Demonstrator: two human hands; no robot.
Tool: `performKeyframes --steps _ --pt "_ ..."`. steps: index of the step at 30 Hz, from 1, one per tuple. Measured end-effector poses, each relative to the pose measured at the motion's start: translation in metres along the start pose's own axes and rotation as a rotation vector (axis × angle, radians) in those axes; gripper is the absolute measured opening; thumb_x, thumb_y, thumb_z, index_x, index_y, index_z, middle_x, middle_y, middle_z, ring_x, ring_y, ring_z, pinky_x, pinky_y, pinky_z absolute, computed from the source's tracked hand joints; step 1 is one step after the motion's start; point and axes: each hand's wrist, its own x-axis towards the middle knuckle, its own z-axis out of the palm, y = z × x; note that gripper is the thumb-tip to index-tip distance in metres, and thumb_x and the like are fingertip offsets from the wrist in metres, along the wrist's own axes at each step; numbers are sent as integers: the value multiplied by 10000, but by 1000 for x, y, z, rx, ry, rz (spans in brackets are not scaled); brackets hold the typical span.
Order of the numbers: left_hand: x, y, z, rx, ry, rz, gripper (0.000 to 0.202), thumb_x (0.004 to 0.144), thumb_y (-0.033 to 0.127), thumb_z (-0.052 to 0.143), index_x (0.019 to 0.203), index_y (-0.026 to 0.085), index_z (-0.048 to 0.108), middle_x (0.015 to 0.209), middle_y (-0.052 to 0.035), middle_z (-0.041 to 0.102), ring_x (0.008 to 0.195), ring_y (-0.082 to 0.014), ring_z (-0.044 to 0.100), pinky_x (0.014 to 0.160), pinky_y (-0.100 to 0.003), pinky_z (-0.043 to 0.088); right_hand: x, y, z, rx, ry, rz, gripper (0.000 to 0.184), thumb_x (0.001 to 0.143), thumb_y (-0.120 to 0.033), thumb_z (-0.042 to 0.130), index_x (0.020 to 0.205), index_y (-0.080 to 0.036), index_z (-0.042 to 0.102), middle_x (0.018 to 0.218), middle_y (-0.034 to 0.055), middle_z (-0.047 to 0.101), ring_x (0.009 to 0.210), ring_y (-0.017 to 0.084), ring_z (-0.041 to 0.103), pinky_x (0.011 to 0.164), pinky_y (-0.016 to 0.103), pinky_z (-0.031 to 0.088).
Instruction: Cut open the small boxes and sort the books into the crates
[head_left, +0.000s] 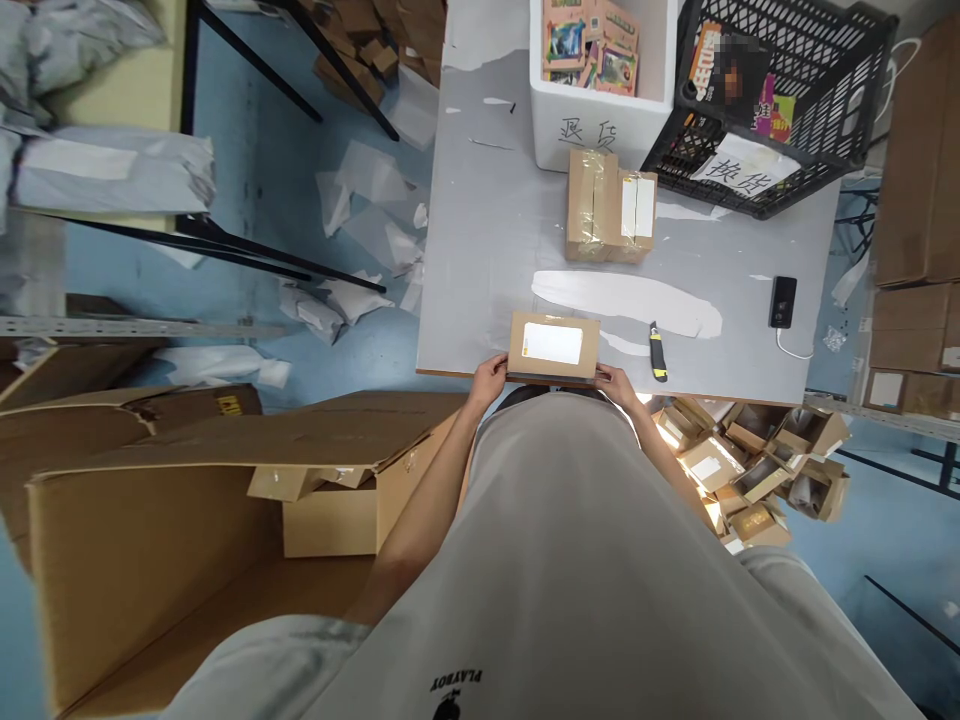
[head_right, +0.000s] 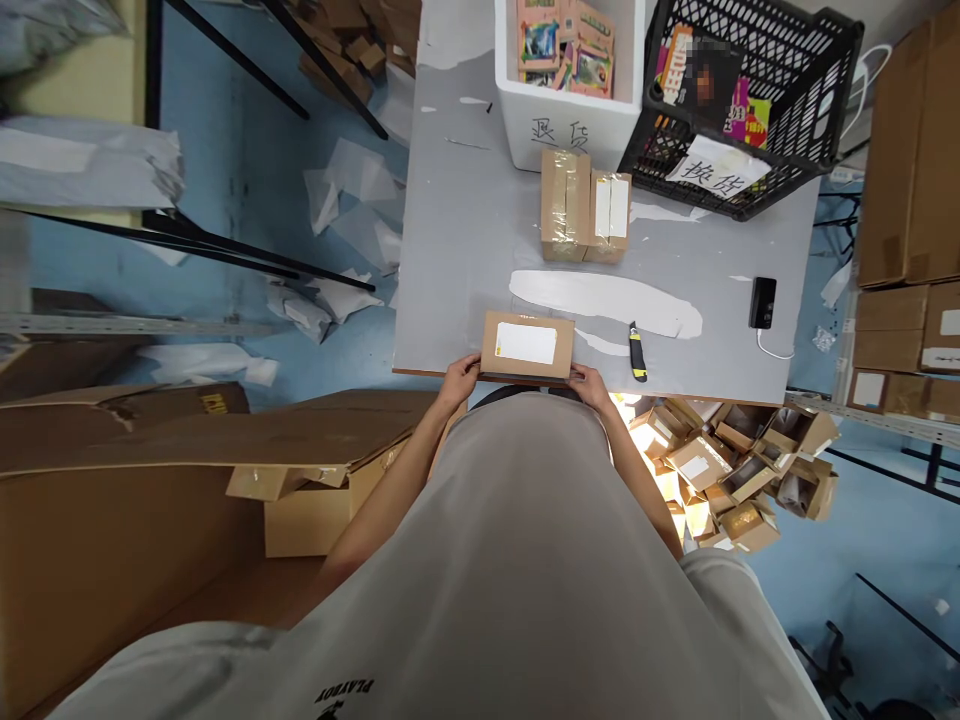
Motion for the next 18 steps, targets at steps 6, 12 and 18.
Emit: performKeyframes --steps 6,12,18 --pt "8 30 -11 -69 -27 12 542 863 312 796 1379 148 818 1317 -124 862 1234 -338 812 1190 -493 627 7 -26 -6 -115 139 -144 513 887 -609 840 1177 -192 908 1195 120 868 1155 365 788 1084 505 638" --pt "23 60 -16 -30 189 97 417 947 469 833 1215 152 866 1188 -125 880 1124 -317 839 1124 -454 653 32 -50 -10 -212 312 -234 659 998 -818 659 1104 -224 926 1096 120 855 1096 339 778 1041 465 626" --pt "33 66 -12 75 299 3 322 951 435 826 1127 174 893 1129 -105 894 1120 -351 836 1091 -464 636 61 -52 4 -207 365 -199 797 973 -903 604 1113 -184 917 1134 146 867 1033 345 784 996 455 620"
